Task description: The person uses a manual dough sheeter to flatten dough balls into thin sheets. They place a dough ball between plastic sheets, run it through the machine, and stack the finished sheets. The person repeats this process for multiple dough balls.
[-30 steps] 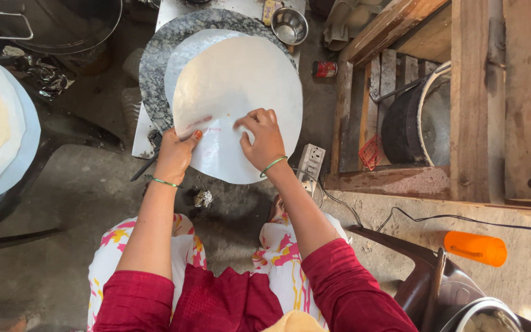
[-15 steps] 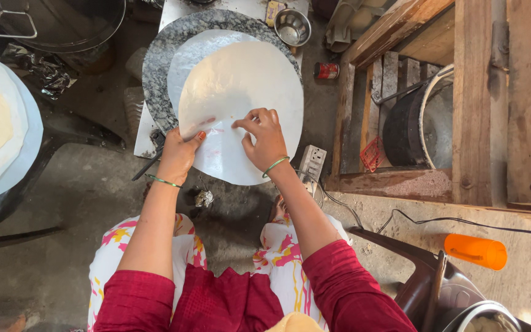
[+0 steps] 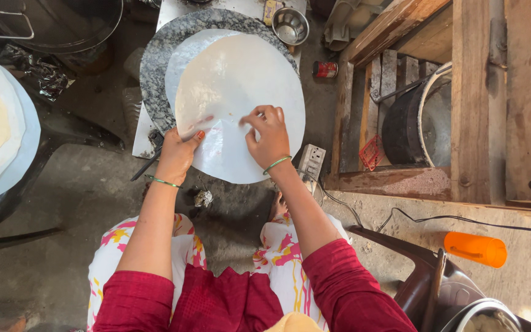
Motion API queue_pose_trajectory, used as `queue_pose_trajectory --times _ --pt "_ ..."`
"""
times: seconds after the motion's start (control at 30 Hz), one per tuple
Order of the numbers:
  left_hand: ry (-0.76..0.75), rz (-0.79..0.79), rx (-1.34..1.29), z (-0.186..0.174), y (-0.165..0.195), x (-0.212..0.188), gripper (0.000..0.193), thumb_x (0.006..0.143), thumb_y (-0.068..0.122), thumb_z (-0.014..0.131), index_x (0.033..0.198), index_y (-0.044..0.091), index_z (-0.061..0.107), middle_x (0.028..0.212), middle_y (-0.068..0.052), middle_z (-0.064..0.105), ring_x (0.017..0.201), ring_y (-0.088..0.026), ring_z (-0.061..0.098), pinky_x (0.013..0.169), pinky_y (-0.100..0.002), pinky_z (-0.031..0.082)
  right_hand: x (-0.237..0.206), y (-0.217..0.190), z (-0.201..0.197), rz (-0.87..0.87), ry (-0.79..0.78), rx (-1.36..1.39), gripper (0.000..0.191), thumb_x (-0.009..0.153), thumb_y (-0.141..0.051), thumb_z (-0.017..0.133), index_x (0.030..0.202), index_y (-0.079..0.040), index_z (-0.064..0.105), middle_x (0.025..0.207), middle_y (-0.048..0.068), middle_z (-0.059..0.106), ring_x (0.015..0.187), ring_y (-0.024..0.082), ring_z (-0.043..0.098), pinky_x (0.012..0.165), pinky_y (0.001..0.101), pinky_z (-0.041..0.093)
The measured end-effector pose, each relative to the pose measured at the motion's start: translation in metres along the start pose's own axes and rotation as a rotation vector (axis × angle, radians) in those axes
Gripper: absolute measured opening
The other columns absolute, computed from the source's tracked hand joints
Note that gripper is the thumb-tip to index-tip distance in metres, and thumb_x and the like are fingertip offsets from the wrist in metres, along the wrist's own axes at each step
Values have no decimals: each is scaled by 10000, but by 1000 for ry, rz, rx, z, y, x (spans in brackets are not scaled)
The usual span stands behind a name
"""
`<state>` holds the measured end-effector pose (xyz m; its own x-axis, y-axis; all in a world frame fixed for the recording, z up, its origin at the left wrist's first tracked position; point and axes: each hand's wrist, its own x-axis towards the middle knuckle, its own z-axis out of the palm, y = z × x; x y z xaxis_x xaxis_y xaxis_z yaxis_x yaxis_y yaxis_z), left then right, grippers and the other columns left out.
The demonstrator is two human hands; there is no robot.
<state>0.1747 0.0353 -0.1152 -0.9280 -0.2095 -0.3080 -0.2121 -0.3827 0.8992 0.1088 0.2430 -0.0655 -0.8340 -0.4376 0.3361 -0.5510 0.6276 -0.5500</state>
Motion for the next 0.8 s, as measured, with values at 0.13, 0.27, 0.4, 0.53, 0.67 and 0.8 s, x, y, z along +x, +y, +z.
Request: queue_pose_trajectory --times 0.13,0.27,0.4,0.53,0.67,0.8 --pt "25 -39 10 0 -4 3 257 944 -20 629 1199 -39 656 1111 -88 730 955 -129 685 820 -276 548 0 -1 -1 -38 20 5 352 760 62 650 1001 -160 779 1092 70 587 1021 282 506 880 393 497" --pt "29 -4 6 -2 -8 4 261 954 -24 629 1213 -52 656 1120 -96 719 961 -129 669 831 -276 541 -1 -4 -1 15 -23 21 261 795 50 651 911 -162 749 1112 54 596 1037 255 523 883 370 512" --pt "12 -1 -12 -4 -10 5 275 945 -27 625 1219 -45 646 1140 -83 719 990 -120 677 858 -266 546 0 -4 -2 14 9 36 290 779 53 650 964 -144 757 1110 61 588 1036 269 511 892 383 504" --pt "-2 2 -24 -1 -10 5 280 943 -32 623 1222 -53 647 1137 -91 719 985 -130 677 853 -279 545 1 -4 -2 -22 2 42 287 769 56 647 949 -141 756 1115 69 580 1038 278 507 882 384 503" --pt "-5 36 8 1 -8 4 290 949 -30 614 1235 -55 654 1144 -93 720 990 -128 671 865 -271 539 1 -5 0 -1 -1 37 252 763 54 658 901 -144 732 1113 62 583 1046 266 521 909 387 506" --pt "-9 37 10 0 -6 3 286 946 -23 615 1227 -50 655 1147 -89 724 998 -124 675 872 -267 538 1 -6 0 -12 14 57 345 750 72 633 1008 -123 752 1116 78 575 1049 292 506 908 399 495"
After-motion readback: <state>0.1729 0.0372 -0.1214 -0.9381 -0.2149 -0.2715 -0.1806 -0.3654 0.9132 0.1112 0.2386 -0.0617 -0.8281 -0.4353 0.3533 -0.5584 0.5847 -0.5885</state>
